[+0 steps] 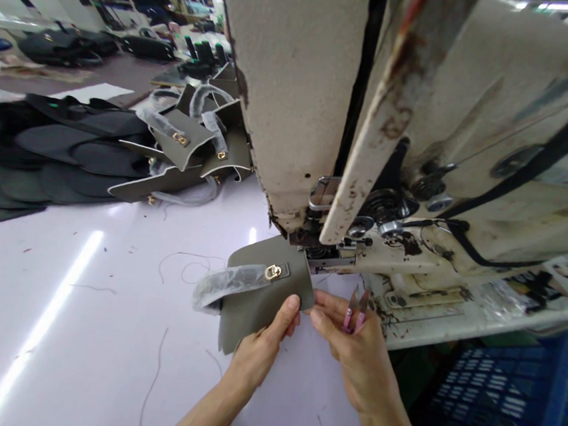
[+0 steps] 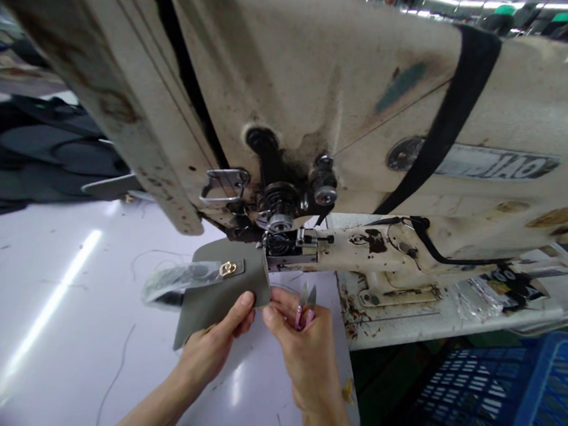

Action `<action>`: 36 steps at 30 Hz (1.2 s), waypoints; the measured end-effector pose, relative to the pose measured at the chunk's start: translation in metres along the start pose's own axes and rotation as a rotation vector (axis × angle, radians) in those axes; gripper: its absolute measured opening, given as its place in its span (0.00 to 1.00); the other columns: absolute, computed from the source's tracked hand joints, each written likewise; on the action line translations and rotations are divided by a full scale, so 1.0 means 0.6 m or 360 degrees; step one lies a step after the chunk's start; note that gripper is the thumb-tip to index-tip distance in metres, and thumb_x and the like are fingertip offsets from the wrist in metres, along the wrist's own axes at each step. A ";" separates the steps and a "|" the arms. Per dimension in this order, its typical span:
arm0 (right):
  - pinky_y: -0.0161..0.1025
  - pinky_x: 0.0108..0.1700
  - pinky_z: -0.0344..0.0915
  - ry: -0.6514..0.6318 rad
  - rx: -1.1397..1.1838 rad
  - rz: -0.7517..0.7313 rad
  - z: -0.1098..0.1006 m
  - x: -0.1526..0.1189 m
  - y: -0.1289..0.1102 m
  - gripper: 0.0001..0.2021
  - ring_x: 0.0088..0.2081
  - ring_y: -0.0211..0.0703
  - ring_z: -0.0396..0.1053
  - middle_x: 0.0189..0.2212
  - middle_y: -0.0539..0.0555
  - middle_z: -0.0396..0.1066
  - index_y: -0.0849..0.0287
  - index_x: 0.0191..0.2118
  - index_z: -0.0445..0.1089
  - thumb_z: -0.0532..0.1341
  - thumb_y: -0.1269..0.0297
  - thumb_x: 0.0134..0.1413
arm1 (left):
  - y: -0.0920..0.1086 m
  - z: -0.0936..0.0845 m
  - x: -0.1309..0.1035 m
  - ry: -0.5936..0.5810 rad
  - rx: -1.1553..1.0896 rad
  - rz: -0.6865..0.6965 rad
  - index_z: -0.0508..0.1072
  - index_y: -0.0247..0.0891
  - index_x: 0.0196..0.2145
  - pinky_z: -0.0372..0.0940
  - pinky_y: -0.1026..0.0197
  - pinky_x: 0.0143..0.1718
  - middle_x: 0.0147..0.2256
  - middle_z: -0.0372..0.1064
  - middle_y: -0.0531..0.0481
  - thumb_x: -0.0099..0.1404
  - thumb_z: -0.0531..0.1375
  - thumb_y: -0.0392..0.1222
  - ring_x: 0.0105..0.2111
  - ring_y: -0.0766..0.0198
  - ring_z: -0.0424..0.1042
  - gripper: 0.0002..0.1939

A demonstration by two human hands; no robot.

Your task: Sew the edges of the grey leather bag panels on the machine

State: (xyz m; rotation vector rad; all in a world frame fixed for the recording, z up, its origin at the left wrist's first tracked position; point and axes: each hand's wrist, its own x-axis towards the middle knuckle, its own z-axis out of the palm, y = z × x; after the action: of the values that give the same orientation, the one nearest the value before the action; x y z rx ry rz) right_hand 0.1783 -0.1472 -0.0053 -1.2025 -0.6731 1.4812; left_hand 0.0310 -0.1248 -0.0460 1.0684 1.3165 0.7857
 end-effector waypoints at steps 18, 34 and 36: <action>0.38 0.36 0.72 0.0187 -0.0442 -0.0256 0.019 0.012 0.014 0.08 0.29 0.45 0.75 0.26 0.55 0.78 0.61 0.35 0.82 0.67 0.63 0.54 | 0.011 0.024 -0.009 0.0320 0.0043 0.0107 0.66 0.38 0.23 0.59 0.62 0.30 0.23 0.62 0.53 0.63 0.58 0.62 0.25 0.65 0.63 0.24; 0.31 0.22 0.37 0.0349 -0.0020 -0.0118 0.018 0.032 0.052 0.16 0.19 0.25 0.37 0.15 0.41 0.45 0.66 0.27 0.77 0.72 0.55 0.46 | 0.017 -0.122 -0.065 0.0326 0.1390 0.1018 0.64 0.44 0.59 0.58 0.53 0.61 0.59 0.63 0.46 0.72 0.52 0.43 0.60 0.56 0.62 0.19; 0.32 0.22 0.33 0.0301 0.0061 -0.0098 0.021 0.033 0.053 0.17 0.19 0.25 0.36 0.15 0.40 0.43 0.66 0.26 0.76 0.72 0.54 0.46 | 0.029 -0.116 -0.021 0.0242 0.1551 0.0995 0.51 0.42 0.67 0.51 0.47 0.66 0.65 0.54 0.43 0.73 0.50 0.46 0.67 0.53 0.50 0.28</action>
State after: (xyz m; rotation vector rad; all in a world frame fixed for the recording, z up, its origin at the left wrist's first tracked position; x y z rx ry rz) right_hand 0.1564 -0.1349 -0.0359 -1.2629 -0.5464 1.3047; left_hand -0.0370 -0.1190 -0.0208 2.3061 1.5425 0.6629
